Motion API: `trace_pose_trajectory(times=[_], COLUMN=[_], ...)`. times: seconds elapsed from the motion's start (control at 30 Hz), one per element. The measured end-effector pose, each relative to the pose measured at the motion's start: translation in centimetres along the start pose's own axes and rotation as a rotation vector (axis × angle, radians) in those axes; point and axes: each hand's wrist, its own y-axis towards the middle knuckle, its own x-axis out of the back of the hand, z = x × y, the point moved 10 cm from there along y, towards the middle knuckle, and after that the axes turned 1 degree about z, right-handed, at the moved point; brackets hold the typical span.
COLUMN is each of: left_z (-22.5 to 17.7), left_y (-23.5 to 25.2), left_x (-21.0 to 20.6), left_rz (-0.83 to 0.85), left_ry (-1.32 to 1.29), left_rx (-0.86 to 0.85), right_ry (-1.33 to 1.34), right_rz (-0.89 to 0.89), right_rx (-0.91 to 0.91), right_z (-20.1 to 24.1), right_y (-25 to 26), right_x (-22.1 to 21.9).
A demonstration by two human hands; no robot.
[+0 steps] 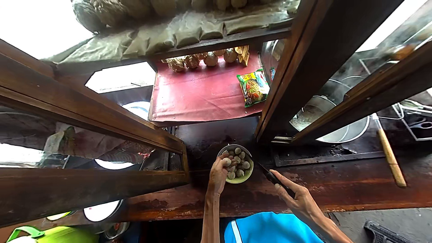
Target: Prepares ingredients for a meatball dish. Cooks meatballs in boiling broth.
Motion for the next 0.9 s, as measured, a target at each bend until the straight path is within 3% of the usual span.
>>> trace_pose_trajectory(times=[0.1,0.37,0.7,0.9], left_z=[-0.8,-1.9,-0.2,-0.1], left_y=[-0.2,-0.5,-0.5,-0.3], left_x=[-0.5,-2.4,-3.6,-3.3], left_rz=[0.092,0.255,0.268,0.181], left_ry=[-0.178,-0.231,-0.208,-0.248], left_rx=[-0.063,-0.214,-0.166,-0.164], right_ry=[0.019,-0.060,-0.091,-0.066], right_rz=[0.035,0.070,0.045,0.062], right_rx=[0.049,0.122,0.133,0.109], right_z=[1.6,2.9,2.3,2.2], right_y=[0.2,0.4,1.2,1.4], right_x=[-1.0,-1.6,-3.0,-3.2])
